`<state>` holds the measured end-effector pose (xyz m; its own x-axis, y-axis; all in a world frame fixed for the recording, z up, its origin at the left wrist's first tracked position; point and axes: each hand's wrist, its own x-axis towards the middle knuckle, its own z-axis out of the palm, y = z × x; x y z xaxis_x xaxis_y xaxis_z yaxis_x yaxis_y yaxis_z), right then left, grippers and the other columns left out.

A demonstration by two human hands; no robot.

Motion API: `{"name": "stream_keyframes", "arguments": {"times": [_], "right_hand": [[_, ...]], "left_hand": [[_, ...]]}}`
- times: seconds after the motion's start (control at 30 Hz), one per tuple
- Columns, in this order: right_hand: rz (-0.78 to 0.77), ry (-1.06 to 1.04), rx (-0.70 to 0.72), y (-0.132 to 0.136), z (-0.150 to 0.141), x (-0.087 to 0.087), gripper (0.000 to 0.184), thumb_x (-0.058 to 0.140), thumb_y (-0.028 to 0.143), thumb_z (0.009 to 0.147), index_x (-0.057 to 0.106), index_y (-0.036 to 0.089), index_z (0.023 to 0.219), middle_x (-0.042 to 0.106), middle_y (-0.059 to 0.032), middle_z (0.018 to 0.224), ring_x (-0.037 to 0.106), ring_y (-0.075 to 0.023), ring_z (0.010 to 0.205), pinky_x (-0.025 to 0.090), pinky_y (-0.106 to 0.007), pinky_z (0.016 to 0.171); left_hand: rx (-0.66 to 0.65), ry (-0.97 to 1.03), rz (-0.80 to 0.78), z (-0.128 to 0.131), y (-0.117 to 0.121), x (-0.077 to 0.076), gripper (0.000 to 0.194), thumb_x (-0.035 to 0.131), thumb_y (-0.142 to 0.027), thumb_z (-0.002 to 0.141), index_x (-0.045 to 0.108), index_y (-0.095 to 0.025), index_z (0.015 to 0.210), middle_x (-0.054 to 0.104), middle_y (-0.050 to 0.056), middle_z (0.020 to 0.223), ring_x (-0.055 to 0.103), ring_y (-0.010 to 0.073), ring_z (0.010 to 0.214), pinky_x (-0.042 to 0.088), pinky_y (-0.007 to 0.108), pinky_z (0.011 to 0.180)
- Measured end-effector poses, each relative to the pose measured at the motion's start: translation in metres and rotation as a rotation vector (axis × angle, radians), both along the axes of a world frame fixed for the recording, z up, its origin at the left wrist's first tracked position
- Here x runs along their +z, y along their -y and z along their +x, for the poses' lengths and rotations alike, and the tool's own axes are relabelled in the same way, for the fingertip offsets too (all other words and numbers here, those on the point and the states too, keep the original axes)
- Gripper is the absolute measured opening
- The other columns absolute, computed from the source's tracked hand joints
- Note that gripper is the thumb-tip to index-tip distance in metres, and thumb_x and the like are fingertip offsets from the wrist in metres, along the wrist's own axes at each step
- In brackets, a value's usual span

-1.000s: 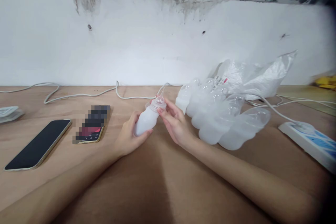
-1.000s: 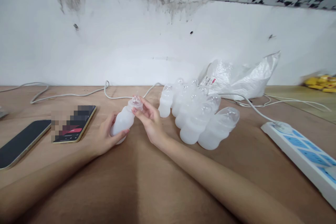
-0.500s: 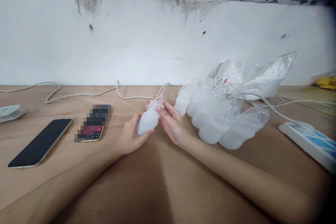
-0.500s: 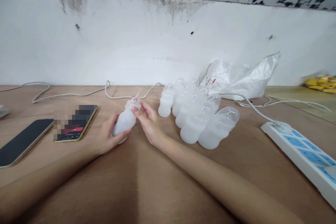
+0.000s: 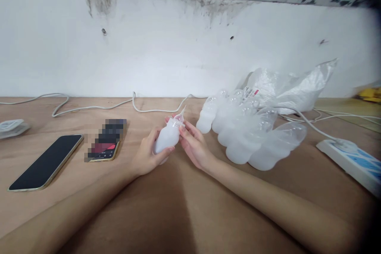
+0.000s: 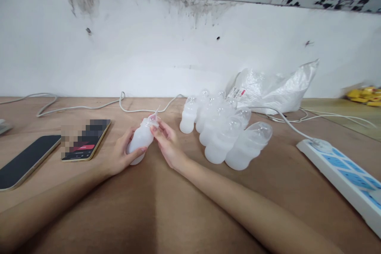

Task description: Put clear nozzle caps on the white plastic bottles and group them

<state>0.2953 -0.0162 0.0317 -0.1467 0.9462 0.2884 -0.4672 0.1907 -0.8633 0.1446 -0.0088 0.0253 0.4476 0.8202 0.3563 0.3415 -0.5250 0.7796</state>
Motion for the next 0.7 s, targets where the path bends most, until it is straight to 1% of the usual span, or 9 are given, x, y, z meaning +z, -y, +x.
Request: {"name": "stream_keyframes", "arguments": {"times": [0.03,0.1,0.2,0.27,0.33,0.4,0.47,0.57,0.7], "right_hand": [[0.006,-0.006,0.004,-0.0003,0.0002,-0.0008,0.029,0.058,0.033,0.077,0.058,0.025,0.105,0.057,-0.0036,0.120,0.049,-0.0195,0.112,0.036,-0.037,0.097],[0.021,-0.010,0.011,-0.0007,0.0007,-0.0013,0.028,0.057,0.033,0.078,0.058,0.026,0.105,0.054,-0.0034,0.123,0.049,-0.0198,0.112,0.038,-0.037,0.095],[0.023,0.008,0.032,-0.0009,0.0029,0.0013,0.028,0.056,0.035,0.078,0.058,0.026,0.105,0.052,-0.0032,0.125,0.049,-0.0205,0.111,0.040,-0.037,0.093],[0.021,0.031,0.056,-0.0009,0.0048,0.0040,0.029,0.057,0.035,0.078,0.058,0.026,0.105,0.053,-0.0034,0.124,0.050,-0.0205,0.110,0.040,-0.037,0.093],[0.021,0.047,0.065,-0.0010,0.0063,0.0054,0.028,0.058,0.034,0.077,0.058,0.025,0.104,0.055,-0.0034,0.121,0.050,-0.0201,0.110,0.038,-0.037,0.094],[0.013,0.045,0.044,-0.0013,0.0063,0.0047,0.027,0.059,0.032,0.076,0.059,0.025,0.102,0.057,-0.0034,0.118,0.049,-0.0197,0.111,0.037,-0.036,0.095],[-0.007,0.028,0.003,-0.0019,0.0049,0.0021,0.026,0.060,0.031,0.076,0.059,0.024,0.100,0.058,-0.0036,0.117,0.048,-0.0195,0.112,0.036,-0.036,0.096],[-0.026,0.024,-0.044,-0.0027,0.0023,-0.0019,0.028,0.062,0.030,0.074,0.059,0.024,0.101,0.059,-0.0035,0.115,0.046,-0.0192,0.115,0.034,-0.035,0.098],[-0.035,0.073,-0.079,-0.0027,0.0009,-0.0016,0.029,0.063,0.030,0.072,0.058,0.023,0.099,0.059,-0.0035,0.113,0.047,-0.0192,0.113,0.034,-0.035,0.098]], "left_hand": [[-0.028,0.043,-0.053,-0.0004,-0.0006,-0.0002,0.035,0.054,-0.036,0.075,0.045,-0.017,0.103,0.057,0.003,0.088,0.054,0.0173,0.077,0.042,0.027,0.066],[-0.111,0.155,-0.213,-0.0011,-0.0020,-0.0003,0.037,0.054,-0.036,0.075,0.045,-0.017,0.105,0.058,0.003,0.087,0.055,0.0173,0.075,0.043,0.027,0.065],[-0.283,0.322,-0.463,-0.0022,-0.0040,0.0017,0.038,0.053,-0.038,0.076,0.045,-0.016,0.106,0.058,0.002,0.075,0.055,0.0146,0.062,0.042,0.024,0.054],[-0.343,0.353,-0.530,-0.0029,-0.0046,0.0044,0.038,0.055,-0.038,0.074,0.046,-0.015,0.103,0.058,0.001,0.071,0.054,0.0140,0.059,0.041,0.023,0.052],[-0.301,0.319,-0.518,-0.0028,-0.0042,0.0066,0.039,0.057,-0.037,0.073,0.047,-0.014,0.103,0.059,0.002,0.069,0.055,0.0146,0.060,0.041,0.024,0.053],[-0.209,0.270,-0.458,-0.0019,-0.0031,0.0068,0.041,0.057,-0.036,0.072,0.047,-0.014,0.105,0.059,0.002,0.070,0.055,0.0159,0.063,0.042,0.026,0.057],[-0.119,0.225,-0.351,-0.0005,-0.0019,0.0048,0.039,0.056,-0.036,0.073,0.047,-0.015,0.105,0.060,0.003,0.077,0.056,0.0176,0.071,0.043,0.027,0.063],[-0.033,0.126,-0.169,0.0009,-0.0012,0.0009,0.033,0.055,-0.035,0.074,0.049,-0.017,0.101,0.059,0.003,0.088,0.055,0.0182,0.082,0.043,0.028,0.071],[0.054,-0.023,-0.042,0.0014,-0.0003,-0.0006,0.031,0.054,-0.037,0.075,0.048,-0.017,0.099,0.059,0.001,0.084,0.055,0.0167,0.077,0.043,0.026,0.066]]}}
